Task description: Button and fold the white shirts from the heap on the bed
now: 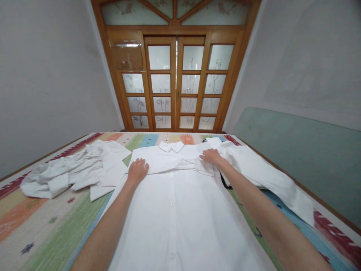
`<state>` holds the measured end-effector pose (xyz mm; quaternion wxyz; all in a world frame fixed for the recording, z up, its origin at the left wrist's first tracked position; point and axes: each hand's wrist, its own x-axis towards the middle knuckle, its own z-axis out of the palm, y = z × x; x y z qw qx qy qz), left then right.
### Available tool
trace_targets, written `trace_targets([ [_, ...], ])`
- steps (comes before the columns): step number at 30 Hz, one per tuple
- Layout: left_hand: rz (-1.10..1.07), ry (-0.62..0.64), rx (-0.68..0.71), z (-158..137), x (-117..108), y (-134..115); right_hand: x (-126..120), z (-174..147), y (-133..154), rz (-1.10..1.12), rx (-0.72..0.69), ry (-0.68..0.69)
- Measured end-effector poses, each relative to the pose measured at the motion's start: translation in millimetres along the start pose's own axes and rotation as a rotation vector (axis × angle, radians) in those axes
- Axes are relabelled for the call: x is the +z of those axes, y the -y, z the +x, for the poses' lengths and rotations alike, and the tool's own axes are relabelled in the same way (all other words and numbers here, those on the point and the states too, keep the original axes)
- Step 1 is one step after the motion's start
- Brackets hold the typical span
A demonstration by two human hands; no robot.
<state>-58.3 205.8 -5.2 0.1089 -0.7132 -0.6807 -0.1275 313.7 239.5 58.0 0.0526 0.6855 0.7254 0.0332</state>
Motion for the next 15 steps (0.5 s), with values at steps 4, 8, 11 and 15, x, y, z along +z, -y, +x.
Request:
trace_targets([
  [4, -0.004, 0.015, 0.007, 1.8, 1.6, 1.7, -3.3, 8.4, -8.6, 0.053, 0.061, -0.033],
  [8, -0.014, 0.057, -0.005, 3.3, 3.3, 3.3, -14.0, 15.1, -19.4, 0.119, 0.126, -0.119],
  [11, -0.055, 0.059, -0.013, 3.9, 4.9, 4.2, -21.2, 18.1, -25.0, 0.139, 0.156, -0.136],
  [15, -0.066, 0.066, -0.016, 3.1, 4.0, 3.2, -21.3, 18.6, -22.7, 0.115, 0.122, -0.109],
])
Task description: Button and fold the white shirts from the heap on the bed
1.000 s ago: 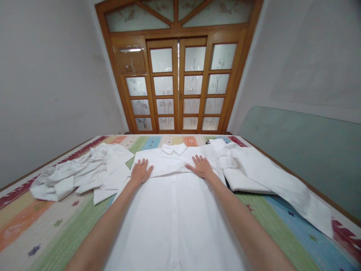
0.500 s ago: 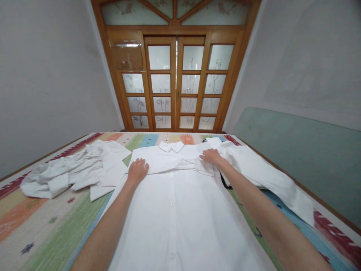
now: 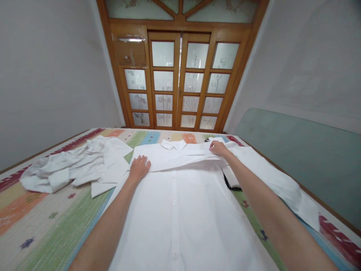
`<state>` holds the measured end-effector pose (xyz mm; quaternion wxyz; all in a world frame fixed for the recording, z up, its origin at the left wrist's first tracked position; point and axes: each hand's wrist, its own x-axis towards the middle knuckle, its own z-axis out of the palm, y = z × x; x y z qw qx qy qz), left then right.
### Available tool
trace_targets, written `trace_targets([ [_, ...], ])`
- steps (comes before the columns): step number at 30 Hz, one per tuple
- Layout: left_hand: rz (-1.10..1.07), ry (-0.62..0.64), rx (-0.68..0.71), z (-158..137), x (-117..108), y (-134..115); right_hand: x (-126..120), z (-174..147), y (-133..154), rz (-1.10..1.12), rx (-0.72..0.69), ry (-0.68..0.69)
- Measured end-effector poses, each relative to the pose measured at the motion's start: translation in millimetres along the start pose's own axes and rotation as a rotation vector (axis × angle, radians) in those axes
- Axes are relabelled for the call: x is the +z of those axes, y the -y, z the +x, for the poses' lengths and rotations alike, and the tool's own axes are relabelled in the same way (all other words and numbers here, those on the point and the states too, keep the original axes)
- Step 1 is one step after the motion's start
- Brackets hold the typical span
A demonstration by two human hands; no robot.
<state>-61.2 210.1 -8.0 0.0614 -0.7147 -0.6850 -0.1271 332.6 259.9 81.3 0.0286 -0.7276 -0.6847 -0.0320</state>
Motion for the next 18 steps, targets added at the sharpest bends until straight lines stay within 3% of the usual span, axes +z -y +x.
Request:
trace_targets([
  [6, 0.039, 0.019, 0.004, -4.7, -6.2, -5.5, 11.5, -16.4, 8.6, -0.1, -0.092, 0.043],
  [10, 0.01, 0.017, 0.009, -6.2, -10.4, -7.9, 17.6, -32.1, 17.3, -0.208, -0.163, -0.047],
  [14, -0.082, 0.018, -0.002, -3.4, -11.4, -15.6, 24.3, -42.8, 45.0, -0.149, -0.198, -0.113],
  [18, -0.232, 0.07, 0.146, -3.8, -6.1, -35.0, 37.7, -47.4, 85.5, 0.016, -0.362, -0.072],
])
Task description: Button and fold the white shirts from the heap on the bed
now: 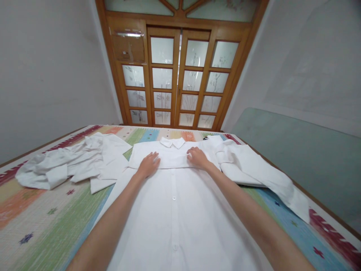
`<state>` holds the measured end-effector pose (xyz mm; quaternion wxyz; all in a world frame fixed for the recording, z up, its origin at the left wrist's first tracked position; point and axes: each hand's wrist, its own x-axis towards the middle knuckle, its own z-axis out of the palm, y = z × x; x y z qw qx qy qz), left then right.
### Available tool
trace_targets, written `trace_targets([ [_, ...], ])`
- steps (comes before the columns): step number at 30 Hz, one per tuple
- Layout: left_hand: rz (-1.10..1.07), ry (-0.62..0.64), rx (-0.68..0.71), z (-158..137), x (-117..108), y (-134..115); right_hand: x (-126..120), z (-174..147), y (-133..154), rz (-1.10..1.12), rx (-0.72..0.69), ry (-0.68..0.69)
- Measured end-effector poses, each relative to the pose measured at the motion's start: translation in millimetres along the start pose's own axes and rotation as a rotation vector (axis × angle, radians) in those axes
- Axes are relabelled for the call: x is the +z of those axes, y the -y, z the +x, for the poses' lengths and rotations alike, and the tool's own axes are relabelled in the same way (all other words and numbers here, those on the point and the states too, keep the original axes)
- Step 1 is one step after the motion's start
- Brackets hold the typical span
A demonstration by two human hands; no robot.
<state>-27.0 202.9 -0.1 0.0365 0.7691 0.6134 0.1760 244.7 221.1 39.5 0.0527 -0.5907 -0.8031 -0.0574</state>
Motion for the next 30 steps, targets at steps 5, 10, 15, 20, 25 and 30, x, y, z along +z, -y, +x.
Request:
trace_targets([
  [5, 0.013, 0.089, 0.165, -6.7, 14.3, -20.7, 24.4, 4.7, 21.4, 0.182, -0.083, -0.034],
  [10, 0.047, 0.131, 0.176, -10.2, 15.8, -23.8, 44.6, -4.5, 1.7, 0.327, -0.049, -0.143],
  [15, 0.041, 0.117, 0.168, -8.8, 14.8, -21.9, 49.9, -14.8, -13.4, 0.442, 0.034, -0.162],
  [20, 0.022, 0.116, 0.138, -5.8, 16.0, -22.2, 46.0, -19.5, -9.9, 0.455, 0.072, -0.175],
  [25, 0.016, 0.128, 0.065, 7.7, 19.0, -42.9, 45.6, -20.3, -8.4, 0.442, 0.103, -0.186],
  [30, -0.034, 0.164, 0.135, 29.2, 30.4, -81.0, 47.5, -20.2, -10.6, 0.44, 0.101, -0.199],
])
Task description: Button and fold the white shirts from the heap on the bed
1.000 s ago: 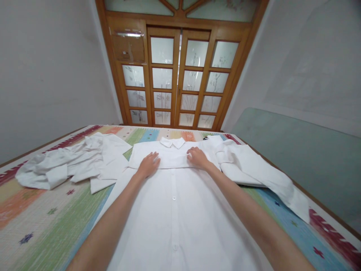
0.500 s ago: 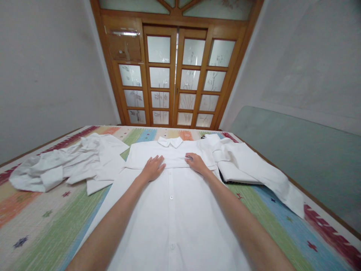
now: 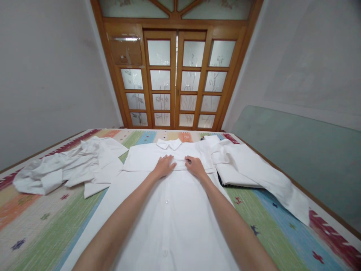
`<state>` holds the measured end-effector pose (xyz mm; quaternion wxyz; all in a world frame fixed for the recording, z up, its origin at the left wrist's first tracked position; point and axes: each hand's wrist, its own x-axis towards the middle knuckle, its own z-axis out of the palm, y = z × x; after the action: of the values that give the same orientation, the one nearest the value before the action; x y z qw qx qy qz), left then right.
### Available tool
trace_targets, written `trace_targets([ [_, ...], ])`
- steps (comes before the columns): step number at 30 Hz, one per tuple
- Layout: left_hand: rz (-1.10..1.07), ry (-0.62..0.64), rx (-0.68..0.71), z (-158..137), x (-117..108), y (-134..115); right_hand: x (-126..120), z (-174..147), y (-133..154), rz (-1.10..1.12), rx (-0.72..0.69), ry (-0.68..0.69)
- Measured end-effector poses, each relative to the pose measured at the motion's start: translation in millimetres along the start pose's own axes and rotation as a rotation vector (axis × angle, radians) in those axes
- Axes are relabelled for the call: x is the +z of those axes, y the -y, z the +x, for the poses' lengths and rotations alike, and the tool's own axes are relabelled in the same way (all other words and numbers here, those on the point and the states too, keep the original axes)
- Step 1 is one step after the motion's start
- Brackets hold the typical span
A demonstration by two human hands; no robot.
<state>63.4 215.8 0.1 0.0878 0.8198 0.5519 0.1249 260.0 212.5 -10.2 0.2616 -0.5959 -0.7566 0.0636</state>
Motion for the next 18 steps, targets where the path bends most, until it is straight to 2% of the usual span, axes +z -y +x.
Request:
trace_targets([
  [3, 0.005, -0.006, 0.058, 16.2, 6.0, -14.9, 0.7, 0.0, -1.3, -0.009, 0.0, 0.002],
  [7, -0.013, -0.031, 0.143, 30.2, 11.5, -20.8, 3.5, 1.1, -4.4, -0.056, 0.009, 0.014],
  [14, -0.122, -0.142, 0.137, 33.4, 12.3, -12.1, 12.9, 4.1, -12.3, -0.001, -0.001, -0.053],
  [18, -0.134, -0.162, 0.12, 32.3, 10.4, -13.9, 15.3, 4.7, -13.0, 0.043, 0.004, -0.127],
])
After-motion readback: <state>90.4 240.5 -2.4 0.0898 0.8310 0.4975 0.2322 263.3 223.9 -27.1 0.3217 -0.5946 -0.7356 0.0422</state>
